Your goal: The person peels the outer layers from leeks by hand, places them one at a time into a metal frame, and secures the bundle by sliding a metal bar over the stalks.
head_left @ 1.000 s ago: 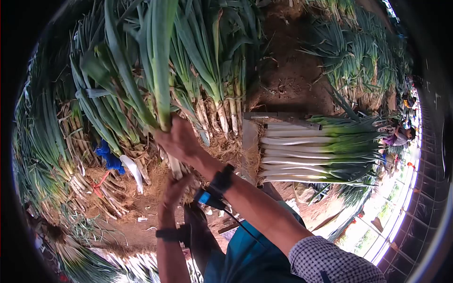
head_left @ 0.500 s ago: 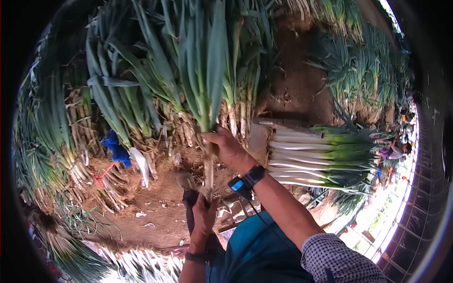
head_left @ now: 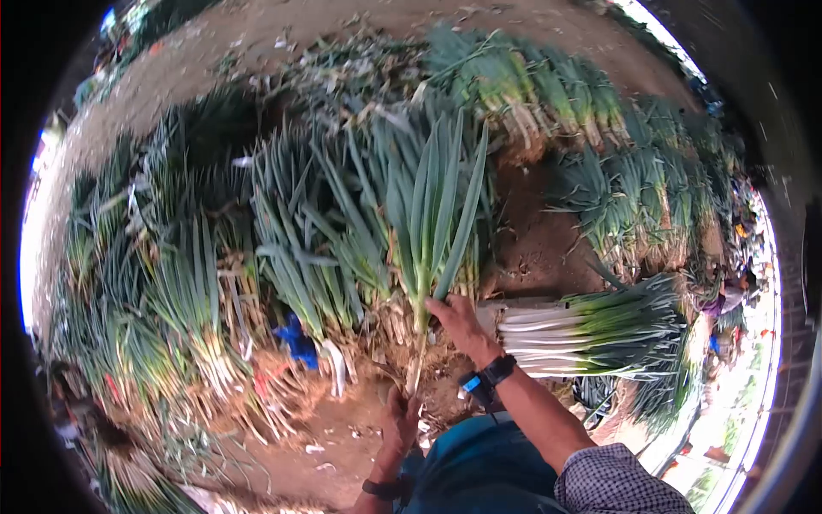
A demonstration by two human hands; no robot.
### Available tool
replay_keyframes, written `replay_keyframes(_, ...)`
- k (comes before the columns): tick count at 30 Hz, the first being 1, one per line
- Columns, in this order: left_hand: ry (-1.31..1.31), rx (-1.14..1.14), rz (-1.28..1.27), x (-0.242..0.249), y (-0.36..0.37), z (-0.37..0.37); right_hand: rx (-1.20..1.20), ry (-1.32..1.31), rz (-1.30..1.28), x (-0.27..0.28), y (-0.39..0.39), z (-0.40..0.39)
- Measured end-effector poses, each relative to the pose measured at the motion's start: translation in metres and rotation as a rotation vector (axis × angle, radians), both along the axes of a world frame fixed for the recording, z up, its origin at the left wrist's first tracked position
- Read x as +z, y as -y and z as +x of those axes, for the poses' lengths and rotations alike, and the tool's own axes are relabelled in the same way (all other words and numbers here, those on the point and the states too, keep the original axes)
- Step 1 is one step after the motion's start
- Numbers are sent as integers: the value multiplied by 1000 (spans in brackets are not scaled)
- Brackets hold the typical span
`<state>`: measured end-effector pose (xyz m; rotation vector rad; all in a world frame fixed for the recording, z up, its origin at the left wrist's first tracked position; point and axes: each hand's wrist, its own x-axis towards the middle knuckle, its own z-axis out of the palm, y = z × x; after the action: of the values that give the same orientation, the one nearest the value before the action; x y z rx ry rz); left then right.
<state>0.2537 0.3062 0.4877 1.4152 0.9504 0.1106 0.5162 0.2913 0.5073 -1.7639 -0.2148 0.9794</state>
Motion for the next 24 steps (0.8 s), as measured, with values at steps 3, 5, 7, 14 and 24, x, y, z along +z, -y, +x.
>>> replay_keyframes(3,205,27,-169,29,-2,16,-97,21,146,44,10,2)
replay_keyframes(5,307,82,-404,50,2,17,-134,22,171,112,14,-3)
replay_keyframes(7,312,38,-542,87,-5,26,-303,-176,442,90,26,-1)
replay_keyframes(14,421,48,-344,172,11,82,-379,-440,773,159,47,29)
replay_keyframes(24,327,16,15,243,59,88,-121,33,472,190,176,107)
